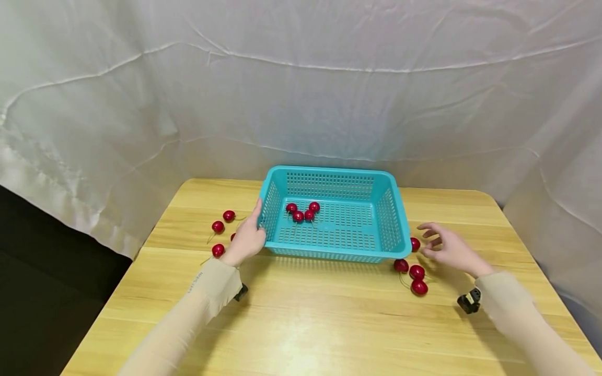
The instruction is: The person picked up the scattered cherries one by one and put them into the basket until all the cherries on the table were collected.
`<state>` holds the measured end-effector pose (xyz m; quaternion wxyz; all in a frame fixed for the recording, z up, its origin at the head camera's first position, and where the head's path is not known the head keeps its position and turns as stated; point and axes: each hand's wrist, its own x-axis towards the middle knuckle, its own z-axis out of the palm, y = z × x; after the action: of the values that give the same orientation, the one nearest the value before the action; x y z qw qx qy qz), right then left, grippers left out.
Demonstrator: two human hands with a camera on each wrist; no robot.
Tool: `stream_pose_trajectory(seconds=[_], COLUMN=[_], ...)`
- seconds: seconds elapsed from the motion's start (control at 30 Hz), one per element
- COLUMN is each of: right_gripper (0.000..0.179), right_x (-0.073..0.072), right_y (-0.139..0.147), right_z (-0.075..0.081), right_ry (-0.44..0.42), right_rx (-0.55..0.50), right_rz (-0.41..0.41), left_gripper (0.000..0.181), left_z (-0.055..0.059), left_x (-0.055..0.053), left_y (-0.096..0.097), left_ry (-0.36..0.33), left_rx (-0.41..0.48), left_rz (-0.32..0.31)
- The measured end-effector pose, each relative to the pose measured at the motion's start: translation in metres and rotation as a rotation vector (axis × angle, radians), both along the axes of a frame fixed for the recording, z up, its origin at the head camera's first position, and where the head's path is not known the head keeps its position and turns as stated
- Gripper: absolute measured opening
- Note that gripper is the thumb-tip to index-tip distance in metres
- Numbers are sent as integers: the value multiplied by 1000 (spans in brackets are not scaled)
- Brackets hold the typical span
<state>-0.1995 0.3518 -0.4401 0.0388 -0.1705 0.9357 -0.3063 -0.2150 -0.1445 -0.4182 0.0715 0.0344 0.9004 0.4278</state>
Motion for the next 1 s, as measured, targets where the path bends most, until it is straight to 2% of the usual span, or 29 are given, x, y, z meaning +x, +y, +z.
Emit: stream_pose_trajectory(seconds=[0.27, 0.5, 0.83, 1.0], right_gripper=[62, 64, 36, 36], right_x=[-6, -12, -12, -11], right_y=[-6, -9, -16, -15], right_z=[-2, -8, -9, -10], right_ry=[-3, -28, -5, -15], right_rx=[60, 99, 131, 135], right_rz=[71, 82, 77, 50], left_gripper=[78, 78, 78, 79], left_z=[3, 4, 4, 4], left_x=[1, 2, 1, 2], left_y=[0, 1, 2, 2], left_ry=[-6, -15, -11, -14], left_rx=[11, 19, 15, 10], left_rz=[2, 1, 5, 9])
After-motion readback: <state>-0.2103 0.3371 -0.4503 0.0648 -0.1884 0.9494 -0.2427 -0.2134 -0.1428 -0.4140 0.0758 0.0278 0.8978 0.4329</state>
